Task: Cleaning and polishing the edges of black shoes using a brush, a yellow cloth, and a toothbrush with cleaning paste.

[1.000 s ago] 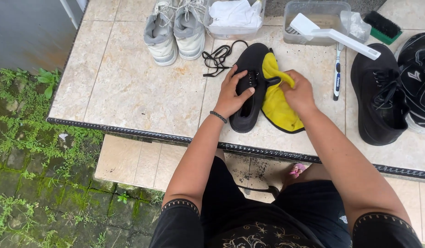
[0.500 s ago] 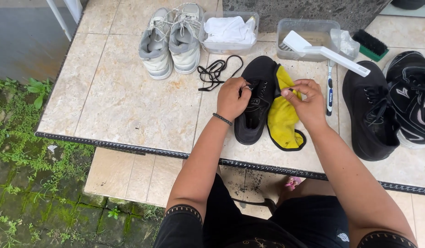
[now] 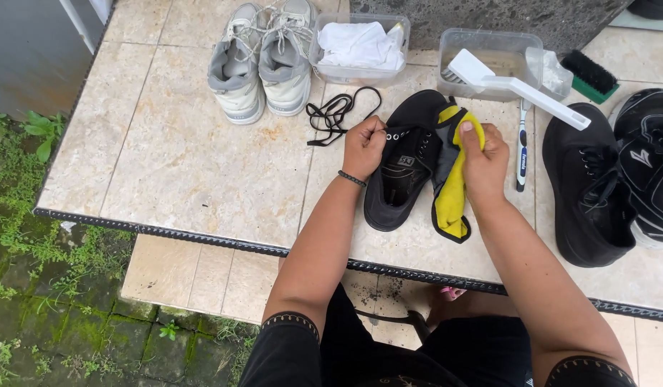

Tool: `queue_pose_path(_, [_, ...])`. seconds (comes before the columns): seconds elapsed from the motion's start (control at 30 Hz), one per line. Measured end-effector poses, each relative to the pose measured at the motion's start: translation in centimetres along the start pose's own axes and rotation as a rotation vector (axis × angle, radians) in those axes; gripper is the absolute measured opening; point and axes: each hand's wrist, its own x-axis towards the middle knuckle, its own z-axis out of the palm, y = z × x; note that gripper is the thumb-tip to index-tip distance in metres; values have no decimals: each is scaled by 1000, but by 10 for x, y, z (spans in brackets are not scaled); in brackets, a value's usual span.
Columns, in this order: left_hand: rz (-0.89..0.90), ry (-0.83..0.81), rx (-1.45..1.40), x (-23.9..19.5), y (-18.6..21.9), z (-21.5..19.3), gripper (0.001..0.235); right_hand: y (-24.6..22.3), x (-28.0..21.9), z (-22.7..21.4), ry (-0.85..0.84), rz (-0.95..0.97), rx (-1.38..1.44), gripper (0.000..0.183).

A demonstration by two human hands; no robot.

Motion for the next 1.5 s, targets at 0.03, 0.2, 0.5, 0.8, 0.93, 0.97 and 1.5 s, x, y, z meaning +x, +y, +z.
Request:
queue_pose_path(0.03, [26,19,-18,-2,0,3,26,-6,2,-1,73,-32,14,49])
queue_pose_path(0.2, [97,44,32,-5,9,4,27,-23,4,21,-314,-132,-180,32])
queue_pose_path(0.5, [124,86,20,-7,14,11,27,-67,3,16,57,160,199,31])
queue_pose_path(0.8, [87,66,-56,-4,30,7,28,-31,6,-14,-215,120,178,12])
queue_pose_path(0.93, [-13,85,84,5,51,-1,20,-55,10,-20,159,228,367,16])
queue_pose_path(0.97, [-14,84,85,7,52,-1,20,-52,10,-16,160,229,368,16])
queue_pose_path(1.5, [-373,18,-547,-3,36,12,51,-44,-2,15,-60,-40,67,17])
